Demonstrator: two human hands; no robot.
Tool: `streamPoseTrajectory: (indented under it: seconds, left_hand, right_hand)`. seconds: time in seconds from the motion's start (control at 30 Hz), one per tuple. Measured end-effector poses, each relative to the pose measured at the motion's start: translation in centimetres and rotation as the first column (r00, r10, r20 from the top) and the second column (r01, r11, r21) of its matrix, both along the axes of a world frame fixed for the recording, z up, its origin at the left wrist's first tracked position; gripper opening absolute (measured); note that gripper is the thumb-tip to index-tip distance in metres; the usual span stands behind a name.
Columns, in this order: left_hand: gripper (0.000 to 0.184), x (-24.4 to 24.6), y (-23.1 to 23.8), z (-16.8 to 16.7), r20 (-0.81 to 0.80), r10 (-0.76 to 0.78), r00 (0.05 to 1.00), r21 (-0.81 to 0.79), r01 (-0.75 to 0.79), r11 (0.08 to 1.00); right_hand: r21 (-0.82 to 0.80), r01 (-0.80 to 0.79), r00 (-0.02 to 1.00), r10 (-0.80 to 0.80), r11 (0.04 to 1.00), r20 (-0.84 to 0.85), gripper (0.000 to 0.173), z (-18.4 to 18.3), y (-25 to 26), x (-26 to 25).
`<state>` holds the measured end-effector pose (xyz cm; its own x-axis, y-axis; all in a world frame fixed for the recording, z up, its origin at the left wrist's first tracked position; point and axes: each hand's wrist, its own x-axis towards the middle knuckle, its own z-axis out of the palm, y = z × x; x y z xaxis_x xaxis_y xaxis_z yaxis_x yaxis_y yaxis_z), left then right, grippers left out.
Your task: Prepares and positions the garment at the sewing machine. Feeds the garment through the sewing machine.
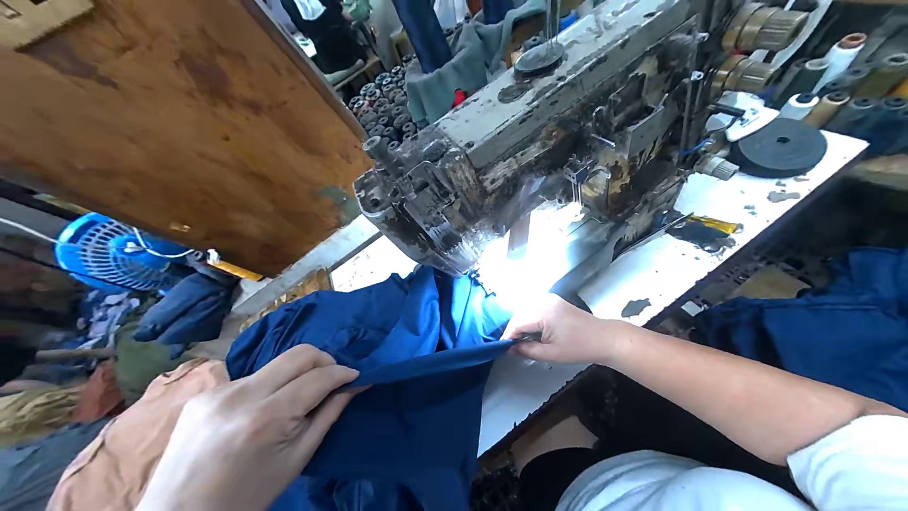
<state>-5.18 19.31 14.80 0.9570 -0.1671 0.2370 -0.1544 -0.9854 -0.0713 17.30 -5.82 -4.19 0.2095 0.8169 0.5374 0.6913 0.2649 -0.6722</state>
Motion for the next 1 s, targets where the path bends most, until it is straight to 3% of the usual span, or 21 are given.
streamPoseTrajectory:
  seconds: [0.4, 0.63, 0.77, 0.83, 0.9, 0.97, 1.0]
  left_hand:
    - [0.033, 3.6, -2.1, -1.9, 0.023, -0.043, 0.999, 0.163, 0.038, 0.986]
    - [0.028, 5.2, -1.6, -3.9, 0.042, -0.046, 0.998, 0.142, 0.040, 0.989]
    - [0.026, 5.8, -0.7, -4.9, 0.077, -0.023, 0.997, -0.020, 0.025, 0.999]
    - [0.020, 6.0, -1.0, -5.2, 0.060, -0.020, 0.998, -0.256, 0.035, 0.966]
    - [0.011, 6.3, -2.1, -5.3, 0.024, -0.099, 0.995, -0.494, 0.098, 0.864]
    - [0.008, 6.5, -3.5, -5.1, 0.011, -0.195, 0.981, -0.525, 0.171, 0.834]
    - [0.010, 6.6, -4.1, -4.8, 0.004, -0.214, 0.977, -0.435, 0.194, 0.879]
  right_hand:
    - [-0.008, -0.013, 1.000, 0.012, 1.000, -0.015, 0.017, 0.0, -0.1, -0.1]
    - [-0.002, -0.010, 0.999, 0.010, 1.000, -0.037, 0.022, 0.1, 0.0, 0.0]
    - [-0.063, -0.022, 0.996, 0.017, 0.998, -0.091, 0.024, 0.8, -0.2, 0.1]
    - [-0.090, -0.025, 0.995, 0.015, 0.996, -0.103, 0.024, 1.0, -0.3, 0.2]
    - [-0.091, -0.032, 0.993, 0.021, 0.995, -0.119, 0.023, 1.1, -0.3, 0.4]
    - [-0.078, -0.035, 0.992, 0.026, 0.996, -0.121, 0.022, 0.9, -0.3, 0.4]
    - [-0.073, -0.031, 0.993, 0.023, 0.997, -0.113, 0.021, 0.7, -0.3, 0.4]
